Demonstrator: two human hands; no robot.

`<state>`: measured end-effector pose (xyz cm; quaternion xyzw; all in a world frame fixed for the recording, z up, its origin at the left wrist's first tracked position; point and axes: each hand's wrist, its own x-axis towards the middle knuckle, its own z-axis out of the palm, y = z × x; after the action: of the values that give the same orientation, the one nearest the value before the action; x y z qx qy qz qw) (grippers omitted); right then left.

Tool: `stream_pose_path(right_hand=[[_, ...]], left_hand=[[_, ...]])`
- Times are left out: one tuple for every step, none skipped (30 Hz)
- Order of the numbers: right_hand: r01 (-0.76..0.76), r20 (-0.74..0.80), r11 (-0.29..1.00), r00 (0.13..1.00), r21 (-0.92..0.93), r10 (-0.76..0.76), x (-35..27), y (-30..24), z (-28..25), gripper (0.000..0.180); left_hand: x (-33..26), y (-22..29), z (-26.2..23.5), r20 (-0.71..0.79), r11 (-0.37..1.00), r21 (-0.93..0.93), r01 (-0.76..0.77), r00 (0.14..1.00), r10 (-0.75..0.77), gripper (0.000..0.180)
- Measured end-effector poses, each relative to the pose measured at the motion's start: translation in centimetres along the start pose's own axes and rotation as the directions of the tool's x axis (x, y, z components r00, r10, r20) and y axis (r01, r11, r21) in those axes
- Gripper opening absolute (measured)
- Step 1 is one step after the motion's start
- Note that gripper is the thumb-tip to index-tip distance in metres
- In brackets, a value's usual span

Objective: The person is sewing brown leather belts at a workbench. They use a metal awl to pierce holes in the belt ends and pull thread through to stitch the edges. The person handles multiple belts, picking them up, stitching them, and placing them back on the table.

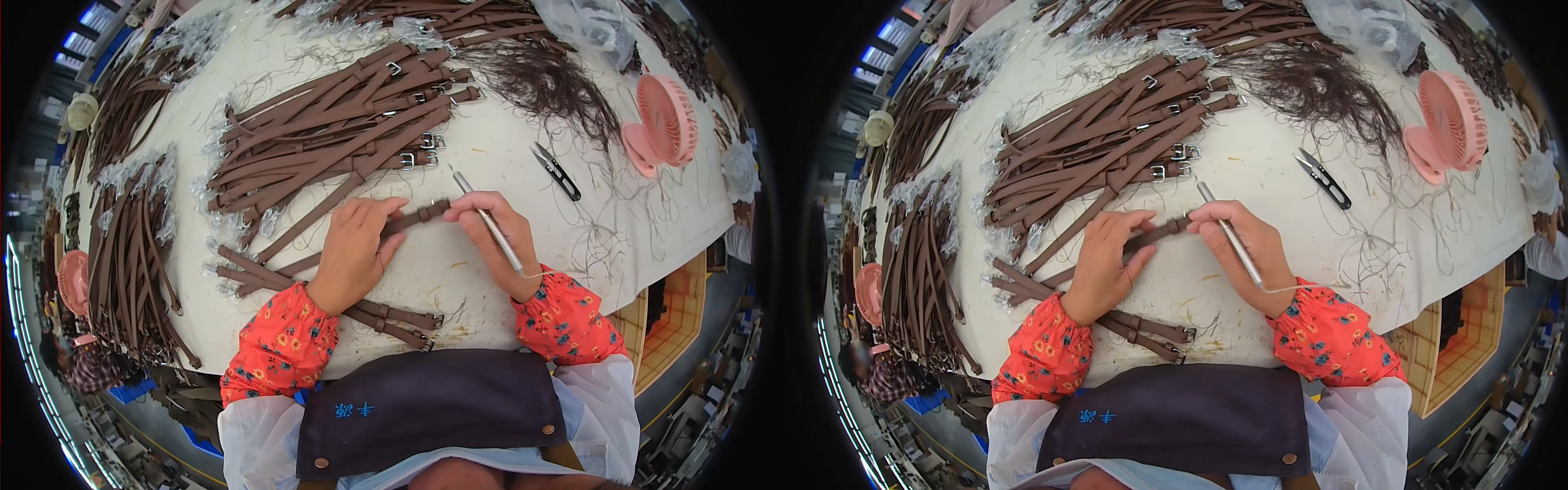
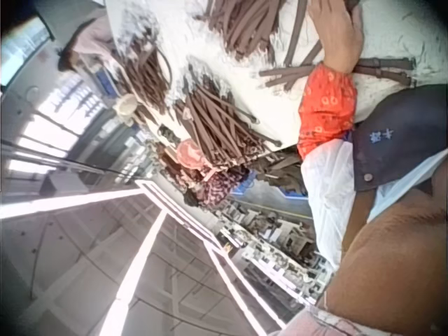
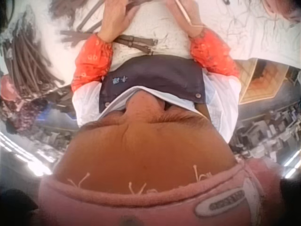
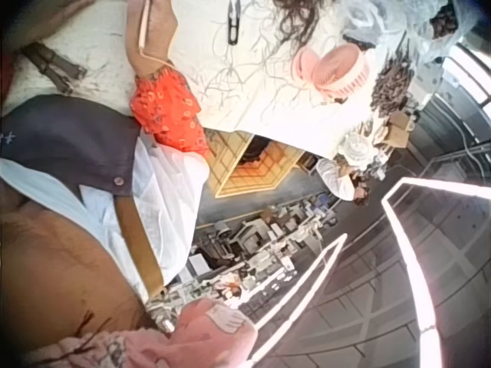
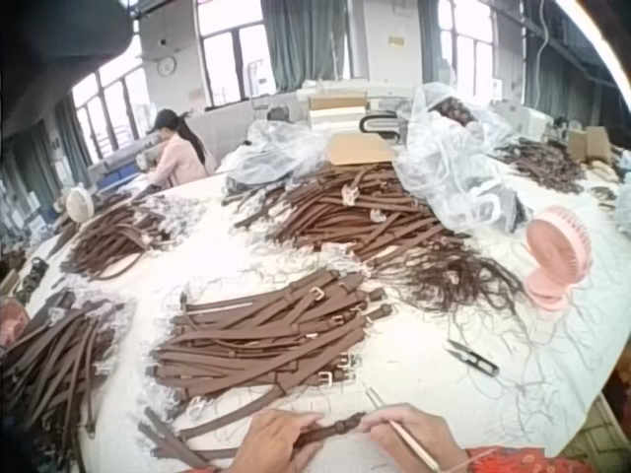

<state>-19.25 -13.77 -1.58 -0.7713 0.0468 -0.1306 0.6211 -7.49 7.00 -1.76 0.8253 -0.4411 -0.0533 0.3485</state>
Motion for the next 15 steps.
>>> stream_pose_path(right_hand=[[0.076,0.013,0.993,0.997,-0.094,-0.075,0.2,0.5,0.0,0.023],[0.153,0.036,0.971,0.988,-0.185,-0.149,0.4,0.9,0.1,0.027],[0.153,0.065,0.971,0.987,-0.184,-0.144,0.4,1.2,0.3,0.033],[0.152,0.118,0.972,0.984,-0.180,-0.132,0.3,1.1,0.3,0.034],[0.151,0.171,0.973,0.978,-0.175,-0.121,0.2,1.0,0.3,0.034],[0.149,0.223,0.974,0.969,-0.169,-0.110,0.1,0.9,0.3,0.034],[0.187,0.230,0.963,0.963,-0.193,-0.141,0.1,0.8,0.4,0.033],[0.184,0.235,0.967,0.962,-0.176,-0.140,0.0,0.8,0.4,0.033],[0.181,0.241,0.970,0.961,-0.160,-0.140,0.0,0.9,0.5,0.033],[0.178,0.246,0.974,0.959,-0.142,-0.139,0.0,0.9,0.5,0.033],[0.198,0.251,0.968,0.956,-0.158,-0.154,0.0,0.8,0.4,0.032],[0.217,0.257,0.961,0.951,-0.172,-0.169,0.0,0.7,0.4,0.032],[0.237,0.264,0.953,0.947,-0.187,-0.184,0.0,0.6,0.4,0.032],[0.239,0.268,0.953,0.945,-0.185,-0.185,0.0,0.6,0.4,0.032],[0.242,0.273,0.953,0.944,-0.184,-0.187,0.1,0.5,0.4,0.032]], left_hand=[[-0.1,-0.1,-0.2,0.069,0.999,-0.042,0.033,0.997,-0.030,0.042],[-0.2,-0.3,-0.4,0.102,0.998,-0.058,0.010,0.995,-0.004,0.044],[-0.3,-0.7,-0.4,0.134,0.997,-0.074,-0.013,0.991,0.023,0.045],[-0.3,-0.9,-0.5,0.166,0.995,-0.091,-0.036,0.985,0.050,0.046],[-0.4,-0.9,-0.7,0.171,0.992,-0.124,-0.017,0.985,0.038,0.047],[-0.5,-0.9,-0.8,0.176,0.988,-0.156,0.002,0.984,0.025,0.048],[-0.6,-0.8,-0.9,0.181,0.982,-0.188,0.022,0.983,0.013,0.049],[-0.7,-0.3,-0.9,0.162,0.981,-0.192,0.012,0.987,0.019,0.047],[-0.5,0.5,-0.9,0.144,0.981,-0.195,0.003,0.989,0.026,0.045],[-0.5,1.0,-0.7,0.125,0.980,-0.198,-0.006,0.992,0.032,0.043],[-0.6,0.9,-0.4,0.115,0.984,-0.176,-0.038,0.992,0.059,0.041],[-0.7,0.6,0.1,0.106,0.986,-0.153,-0.069,0.991,0.086,0.039],[-0.8,0.5,0.3,0.098,0.986,-0.130,-0.100,0.989,0.113,0.037],[-0.8,0.7,0.3,0.124,0.983,-0.184,-0.027,0.991,0.050,0.031],[-0.7,1.1,0.2,0.153,0.971,-0.235,0.048,0.988,-0.012,0.025]])
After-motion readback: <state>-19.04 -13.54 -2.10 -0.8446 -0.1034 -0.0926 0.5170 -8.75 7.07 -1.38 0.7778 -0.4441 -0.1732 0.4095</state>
